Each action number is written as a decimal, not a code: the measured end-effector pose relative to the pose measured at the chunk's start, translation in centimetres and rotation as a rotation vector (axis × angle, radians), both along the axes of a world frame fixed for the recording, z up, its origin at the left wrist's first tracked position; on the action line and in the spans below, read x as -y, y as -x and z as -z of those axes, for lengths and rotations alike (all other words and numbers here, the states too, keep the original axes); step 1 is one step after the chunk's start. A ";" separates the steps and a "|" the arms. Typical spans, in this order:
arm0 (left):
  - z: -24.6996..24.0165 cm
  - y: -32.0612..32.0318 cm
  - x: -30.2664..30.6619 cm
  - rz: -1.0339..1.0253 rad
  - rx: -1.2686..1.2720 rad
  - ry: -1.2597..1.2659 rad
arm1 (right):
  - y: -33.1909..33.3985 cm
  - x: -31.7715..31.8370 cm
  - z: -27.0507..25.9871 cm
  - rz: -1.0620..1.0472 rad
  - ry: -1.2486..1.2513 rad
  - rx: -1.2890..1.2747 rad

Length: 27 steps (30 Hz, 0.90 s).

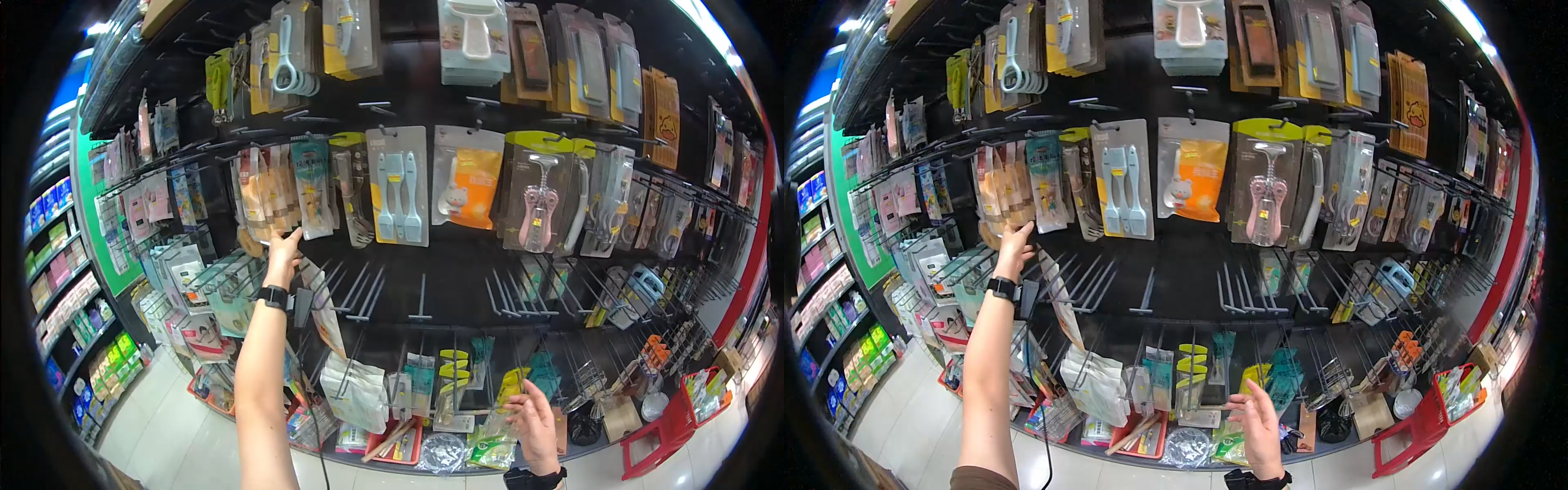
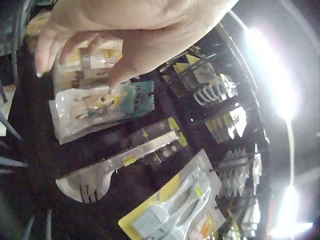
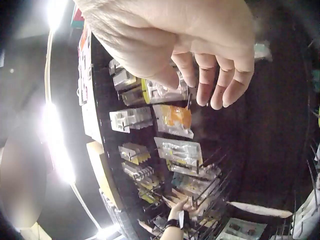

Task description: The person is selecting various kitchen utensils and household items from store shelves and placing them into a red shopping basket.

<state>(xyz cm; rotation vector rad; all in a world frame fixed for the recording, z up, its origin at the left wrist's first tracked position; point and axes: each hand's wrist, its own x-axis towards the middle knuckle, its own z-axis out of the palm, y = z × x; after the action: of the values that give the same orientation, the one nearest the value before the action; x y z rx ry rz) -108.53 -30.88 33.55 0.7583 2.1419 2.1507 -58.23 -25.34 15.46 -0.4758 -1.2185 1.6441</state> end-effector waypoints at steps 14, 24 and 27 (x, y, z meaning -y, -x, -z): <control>15.7 -49.8 -3.7 0.850 0.029 -0.008 | -28.5 -4.1 3.4 0.407 -0.079 0.016; 24.5 -78.4 -13.5 1.288 -0.418 0.197 | -50.0 -1.3 7.2 0.932 0.125 0.403; 25.0 -82.8 -16.6 1.402 -0.431 0.149 | -53.0 -1.2 9.1 0.963 0.133 0.523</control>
<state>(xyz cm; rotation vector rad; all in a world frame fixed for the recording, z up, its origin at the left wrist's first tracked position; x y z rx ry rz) -25.73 -14.29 8.52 1.9694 1.0482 1.0767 -5.26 -24.18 6.33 -1.3877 -0.9732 0.7747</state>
